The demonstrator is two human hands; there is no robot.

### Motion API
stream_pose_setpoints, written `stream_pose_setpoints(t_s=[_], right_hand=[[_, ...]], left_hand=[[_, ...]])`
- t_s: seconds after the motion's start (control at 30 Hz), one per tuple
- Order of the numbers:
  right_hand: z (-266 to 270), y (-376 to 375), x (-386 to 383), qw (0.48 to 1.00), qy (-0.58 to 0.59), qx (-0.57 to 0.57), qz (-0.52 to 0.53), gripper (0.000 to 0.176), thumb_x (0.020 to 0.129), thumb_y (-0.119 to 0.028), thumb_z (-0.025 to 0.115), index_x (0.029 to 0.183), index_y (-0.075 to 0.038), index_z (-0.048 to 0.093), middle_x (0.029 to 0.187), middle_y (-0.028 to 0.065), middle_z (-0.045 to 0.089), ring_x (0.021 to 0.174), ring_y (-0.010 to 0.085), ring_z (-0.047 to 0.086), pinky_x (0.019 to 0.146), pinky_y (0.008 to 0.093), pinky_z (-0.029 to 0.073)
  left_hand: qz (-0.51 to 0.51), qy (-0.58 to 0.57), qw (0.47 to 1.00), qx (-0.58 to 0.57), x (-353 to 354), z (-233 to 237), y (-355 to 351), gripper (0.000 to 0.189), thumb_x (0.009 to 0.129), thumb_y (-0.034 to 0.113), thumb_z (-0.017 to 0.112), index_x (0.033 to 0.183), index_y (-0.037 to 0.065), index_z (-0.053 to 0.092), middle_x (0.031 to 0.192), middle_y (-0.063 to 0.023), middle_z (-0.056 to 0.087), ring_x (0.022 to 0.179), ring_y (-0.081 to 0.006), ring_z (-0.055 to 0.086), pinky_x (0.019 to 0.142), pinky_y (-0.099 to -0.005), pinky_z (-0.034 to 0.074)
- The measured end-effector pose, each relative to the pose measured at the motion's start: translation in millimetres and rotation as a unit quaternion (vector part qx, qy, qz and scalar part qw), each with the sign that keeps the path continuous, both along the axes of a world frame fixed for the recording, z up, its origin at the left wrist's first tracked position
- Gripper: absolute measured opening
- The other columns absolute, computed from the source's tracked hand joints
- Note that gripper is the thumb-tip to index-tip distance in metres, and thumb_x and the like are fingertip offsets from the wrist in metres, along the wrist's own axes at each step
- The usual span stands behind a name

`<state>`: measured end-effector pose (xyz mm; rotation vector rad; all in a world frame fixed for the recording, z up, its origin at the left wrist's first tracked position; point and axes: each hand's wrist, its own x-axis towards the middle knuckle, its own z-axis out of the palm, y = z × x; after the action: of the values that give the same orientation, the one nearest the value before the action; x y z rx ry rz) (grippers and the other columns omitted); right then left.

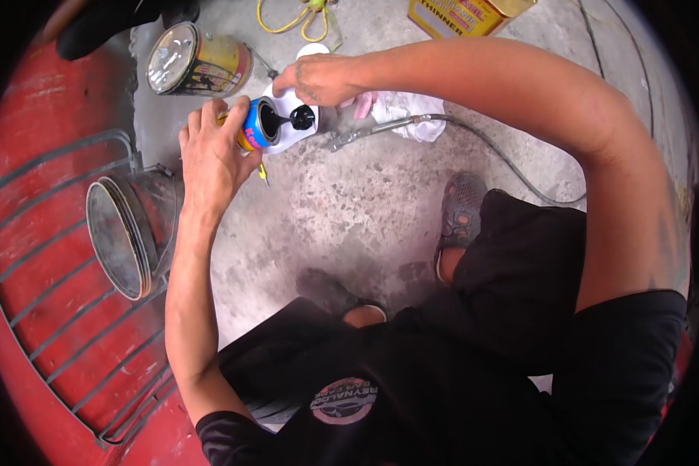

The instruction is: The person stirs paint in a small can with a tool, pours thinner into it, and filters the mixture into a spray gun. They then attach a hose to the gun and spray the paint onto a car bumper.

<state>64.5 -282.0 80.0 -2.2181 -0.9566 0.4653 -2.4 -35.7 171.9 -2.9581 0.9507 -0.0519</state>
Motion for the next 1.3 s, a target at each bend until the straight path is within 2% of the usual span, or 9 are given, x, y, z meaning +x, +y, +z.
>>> stream_pose_setpoints(t_s=[0.23, 0.3, 0.33, 0.57, 0.77, 0.97, 1.03, 1.13, 1.3], right_hand=[[-7, 0, 6, 1.000, 0.017, 0.007, 0.008, 0.045, 0.091, -0.007, 0.059, 0.135, -0.006, 0.067, 0.128, 0.0242, 0.071, 0.120, 0.0429, 0.067, 0.099, 0.0498, 0.054], [-11, 0, 5, 0.998, -0.030, 0.048, 0.005, 0.046, 0.090, -0.006, 0.056, 0.135, -0.008, 0.066, 0.113, 0.0298, 0.073, 0.110, 0.0469, 0.070, 0.095, 0.0551, 0.053], [-10, -2, 5, 0.999, -0.020, 0.040, 0.007, 0.046, 0.090, -0.006, 0.055, 0.135, -0.007, 0.065, 0.114, 0.0311, 0.072, 0.112, 0.0478, 0.069, 0.096, 0.0557, 0.052], [-10, -2, 6, 0.998, -0.036, 0.044, 0.002, 0.046, 0.087, -0.005, 0.058, 0.132, -0.005, 0.068, 0.120, 0.0259, 0.072, 0.110, 0.0456, 0.070, 0.092, 0.0526, 0.055], [-14, -2, 8, 0.999, -0.030, 0.022, -0.009, 0.046, 0.088, -0.007, 0.060, 0.133, -0.007, 0.069, 0.116, 0.0253, 0.074, 0.105, 0.0446, 0.072, 0.090, 0.0525, 0.056], [-10, 0, 8, 1.000, -0.006, 0.008, -0.017, 0.047, 0.091, -0.008, 0.059, 0.137, -0.010, 0.068, 0.119, 0.0247, 0.073, 0.107, 0.0431, 0.072, 0.092, 0.0515, 0.056], [-3, -3, 1, 1.000, -0.007, 0.023, -0.015, 0.047, 0.091, -0.003, 0.053, 0.137, -0.004, 0.066, 0.108, 0.0291, 0.073, 0.106, 0.0450, 0.071, 0.096, 0.0537, 0.053], [-3, -1, 3, 1.000, 0.003, 0.019, -0.015, 0.048, 0.091, -0.003, 0.053, 0.137, -0.004, 0.066, 0.109, 0.0289, 0.074, 0.108, 0.0450, 0.071, 0.099, 0.0534, 0.052], [-7, -2, 3, 0.999, -0.014, 0.040, -0.007, 0.047, 0.091, -0.003, 0.053, 0.136, -0.003, 0.066, 0.110, 0.0292, 0.073, 0.109, 0.0455, 0.071, 0.099, 0.0536, 0.052]], left_hand=[[-0.010, -0.008, 1.000, 0.005, 1, 3, -1, 0.080, 0.069, 0.013, 0.088, 0.145, 0.017, 0.062, 0.133, -0.0133, 0.060, 0.122, -0.0364, 0.058, 0.103, -0.0515, 0.047], [-0.002, -0.008, 1.000, -0.001, 0, 3, -1, 0.079, 0.070, 0.014, 0.089, 0.144, 0.017, 0.063, 0.133, -0.0132, 0.061, 0.122, -0.0366, 0.058, 0.103, -0.0518, 0.047], [-0.001, -0.009, 1.000, -0.002, 0, 3, -1, 0.080, 0.069, 0.014, 0.089, 0.144, 0.017, 0.063, 0.133, -0.0134, 0.061, 0.122, -0.0367, 0.058, 0.103, -0.0520, 0.047], [-0.001, -0.012, 1.000, -0.014, 2, -2, -1, 0.079, 0.068, 0.014, 0.091, 0.142, 0.019, 0.062, 0.132, -0.0149, 0.060, 0.123, -0.0377, 0.058, 0.102, -0.0537, 0.047], [0.003, -0.019, 0.999, -0.030, 2, -6, 2, 0.078, 0.067, 0.014, 0.091, 0.139, 0.020, 0.062, 0.130, -0.0155, 0.060, 0.123, -0.0385, 0.058, 0.101, -0.0541, 0.047], [-0.002, -0.019, 0.999, -0.037, 2, -1, 3, 0.077, 0.067, 0.011, 0.089, 0.139, 0.020, 0.062, 0.128, -0.0154, 0.060, 0.122, -0.0380, 0.057, 0.103, -0.0531, 0.046], [-0.012, -0.032, 0.998, -0.049, 0, -2, 3, 0.076, 0.067, 0.010, 0.088, 0.138, 0.020, 0.062, 0.128, -0.0155, 0.060, 0.122, -0.0382, 0.057, 0.103, -0.0533, 0.046], [0.002, -0.022, 0.999, -0.031, 0, -1, 1, 0.081, 0.065, 0.011, 0.092, 0.141, 0.019, 0.064, 0.136, -0.0146, 0.059, 0.125, -0.0378, 0.057, 0.103, -0.0524, 0.047], [-0.003, -0.025, 0.999, -0.028, 0, -1, 0, 0.081, 0.065, 0.012, 0.093, 0.141, 0.019, 0.064, 0.136, -0.0145, 0.059, 0.124, -0.0376, 0.057, 0.103, -0.0526, 0.047]])
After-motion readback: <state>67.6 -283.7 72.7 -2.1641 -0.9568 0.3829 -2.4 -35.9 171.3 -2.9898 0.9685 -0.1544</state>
